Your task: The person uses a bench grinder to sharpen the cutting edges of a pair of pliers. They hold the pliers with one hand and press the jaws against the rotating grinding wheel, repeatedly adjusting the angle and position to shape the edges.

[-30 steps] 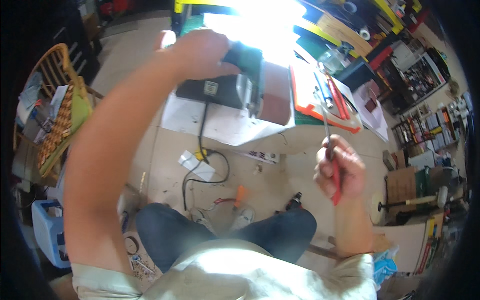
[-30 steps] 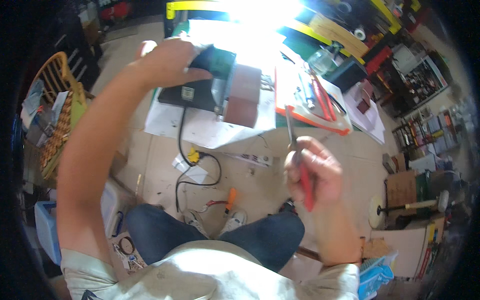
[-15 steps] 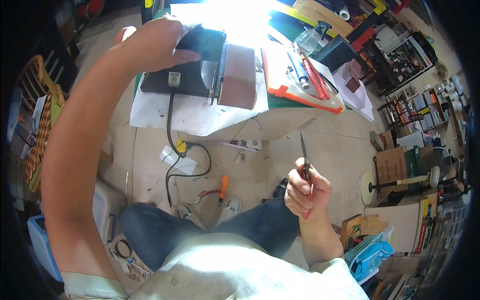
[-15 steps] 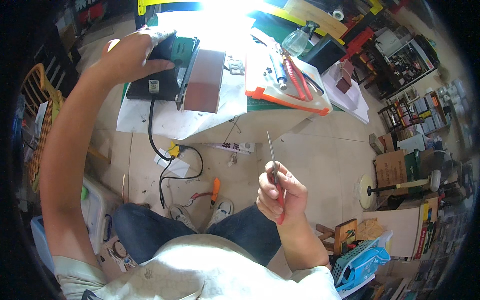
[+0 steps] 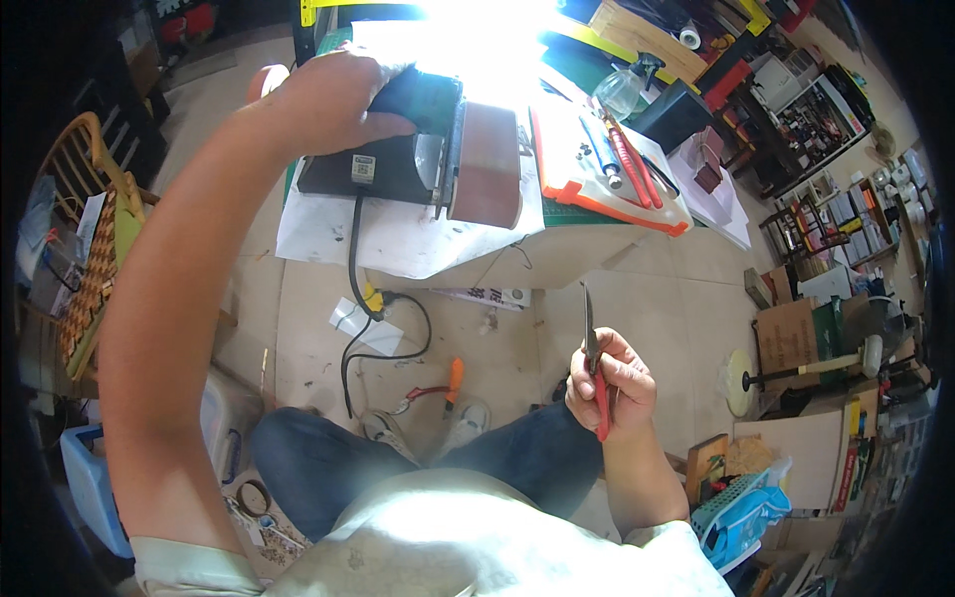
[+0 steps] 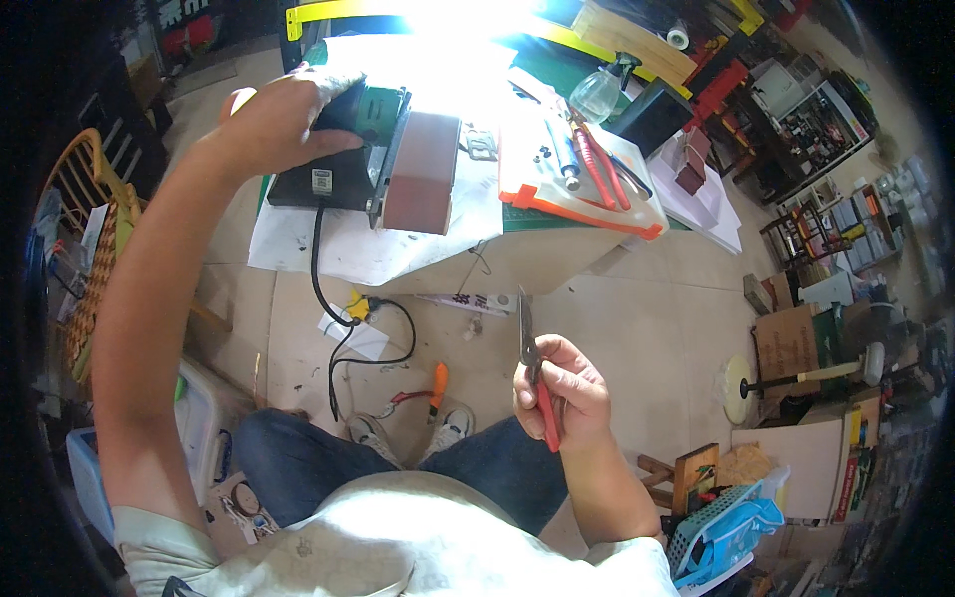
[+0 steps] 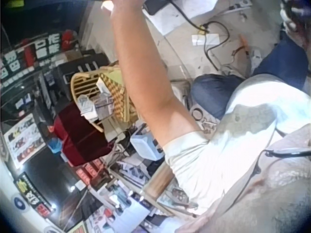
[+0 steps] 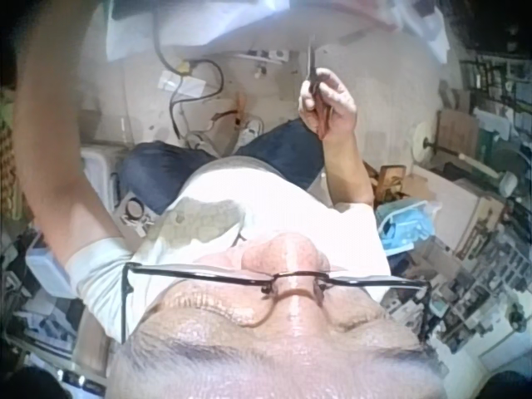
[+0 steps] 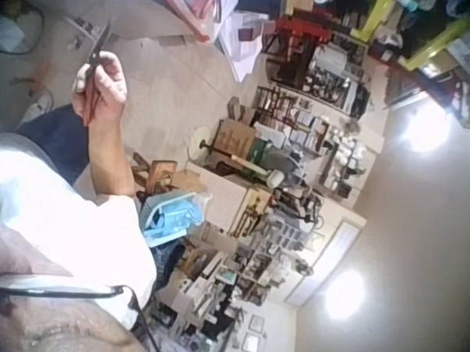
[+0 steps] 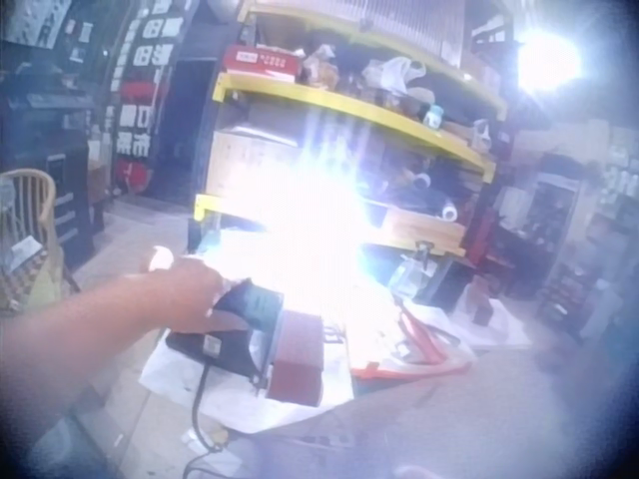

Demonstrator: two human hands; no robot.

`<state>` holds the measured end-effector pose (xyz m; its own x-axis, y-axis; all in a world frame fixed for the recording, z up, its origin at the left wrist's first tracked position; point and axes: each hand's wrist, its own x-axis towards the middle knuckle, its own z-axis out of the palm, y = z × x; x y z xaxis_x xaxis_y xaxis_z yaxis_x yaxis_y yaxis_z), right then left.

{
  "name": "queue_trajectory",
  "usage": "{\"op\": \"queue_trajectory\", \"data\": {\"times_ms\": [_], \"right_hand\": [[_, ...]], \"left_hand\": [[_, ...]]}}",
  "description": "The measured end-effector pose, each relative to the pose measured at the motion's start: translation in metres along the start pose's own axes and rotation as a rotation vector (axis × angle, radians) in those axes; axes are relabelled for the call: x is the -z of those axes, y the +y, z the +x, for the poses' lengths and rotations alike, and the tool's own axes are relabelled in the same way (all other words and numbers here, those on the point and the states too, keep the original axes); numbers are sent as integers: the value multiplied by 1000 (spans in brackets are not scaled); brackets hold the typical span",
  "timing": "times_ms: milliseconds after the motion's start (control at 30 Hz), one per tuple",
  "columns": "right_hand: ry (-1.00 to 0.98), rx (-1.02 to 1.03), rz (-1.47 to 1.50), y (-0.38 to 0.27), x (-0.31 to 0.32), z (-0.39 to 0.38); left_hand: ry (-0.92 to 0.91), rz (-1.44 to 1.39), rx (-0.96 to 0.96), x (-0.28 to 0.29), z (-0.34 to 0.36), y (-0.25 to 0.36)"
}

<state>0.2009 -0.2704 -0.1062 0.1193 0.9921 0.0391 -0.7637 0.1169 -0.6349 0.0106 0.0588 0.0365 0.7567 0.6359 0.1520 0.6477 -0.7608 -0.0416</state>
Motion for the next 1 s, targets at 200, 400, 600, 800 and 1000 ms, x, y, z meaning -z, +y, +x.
{"op": "queue_trajectory", "data": {"times_ms": [200,400,600,800,1000], "right_hand": [[-6,1,-12,2,-1,2],[-25,-45,62,1,1,3],[55,30,-299,-31,-40,24],[217,-9,-1272,-89,-135,95],[281,-142,-1674,-86,-165,173]], "left_hand": [[-19,-5,2,0,0,1],[195,-25,-147,-20,7,-13],[180,-16,-168,-30,12,-19],[90,-9,-171,-26,16,-20],[82,-40,-181,-25,16,-19]]}}
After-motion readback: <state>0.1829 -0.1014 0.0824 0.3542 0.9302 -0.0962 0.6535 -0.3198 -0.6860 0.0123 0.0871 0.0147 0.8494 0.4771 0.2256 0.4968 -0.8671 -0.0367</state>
